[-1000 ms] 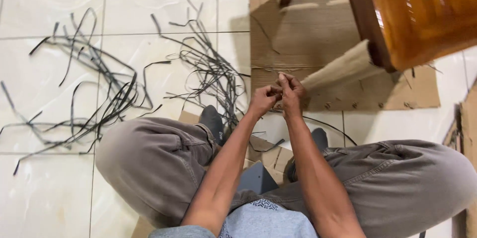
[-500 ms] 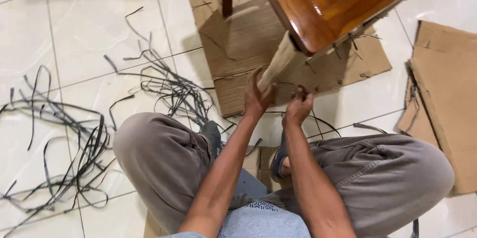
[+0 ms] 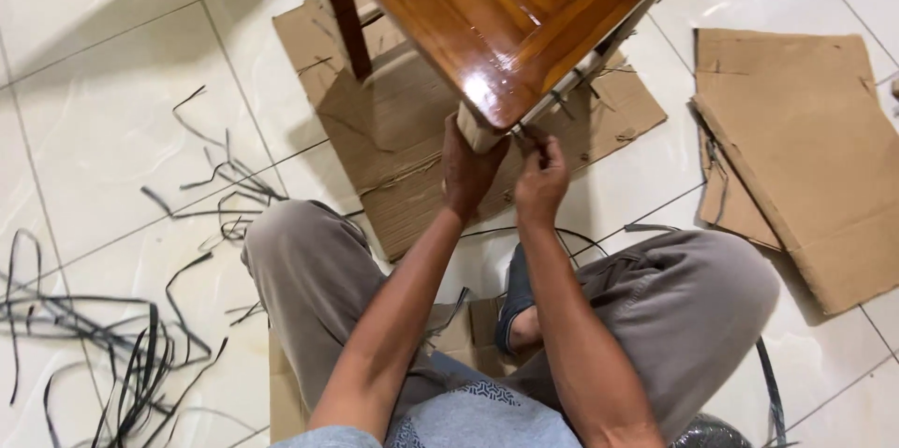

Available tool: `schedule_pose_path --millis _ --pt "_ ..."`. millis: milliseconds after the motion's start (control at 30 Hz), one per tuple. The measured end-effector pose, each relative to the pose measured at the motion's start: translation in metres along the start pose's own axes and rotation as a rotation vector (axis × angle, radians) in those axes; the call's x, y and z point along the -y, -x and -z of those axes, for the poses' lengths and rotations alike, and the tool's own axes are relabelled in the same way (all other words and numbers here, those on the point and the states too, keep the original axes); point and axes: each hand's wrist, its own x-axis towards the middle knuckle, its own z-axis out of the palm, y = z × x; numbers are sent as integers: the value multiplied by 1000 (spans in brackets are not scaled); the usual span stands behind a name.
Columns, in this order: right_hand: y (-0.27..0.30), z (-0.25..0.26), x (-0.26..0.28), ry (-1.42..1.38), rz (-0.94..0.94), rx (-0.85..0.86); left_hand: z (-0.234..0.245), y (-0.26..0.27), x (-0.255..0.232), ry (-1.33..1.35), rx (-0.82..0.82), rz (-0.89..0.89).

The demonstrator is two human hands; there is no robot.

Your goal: Wrapping a wooden chair leg with cardboard and securing it with plastic ties

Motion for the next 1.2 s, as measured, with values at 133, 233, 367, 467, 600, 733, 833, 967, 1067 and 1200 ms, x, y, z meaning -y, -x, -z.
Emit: schedule_pose_path --millis 133,233,367,467,600,733,833,967,1067,1200 --pt "-6 2 13 172 84 94 -5 1 2 103 -88 -71" --pt "-14 12 12 259 59 241 -4 1 9 93 -78 -91" --pt "-25 19 11 335 10 479 -10 -2 14 146 -84 -154" --pt "-36 20 31 339 45 675 0 9 -6 237 -41 -210" --pt "-56 11 38 316 49 779 -8 -2 18 470 -35 -192" --pt "-82 0 68 518 -115 1022 2 -1 12 245 23 -293" --pt "-87 -5 83 508 -174 1116 9 2 8 283 75 -230" --pt "-99 5 44 435 -242 1164 15 -11 19 421 259 -147" --pt "-91 1 40 429 -327 1099 21 -8 25 539 402 7" --pt "-94 -4 47 483 -298 1125 49 -10 -1 874 487 231"
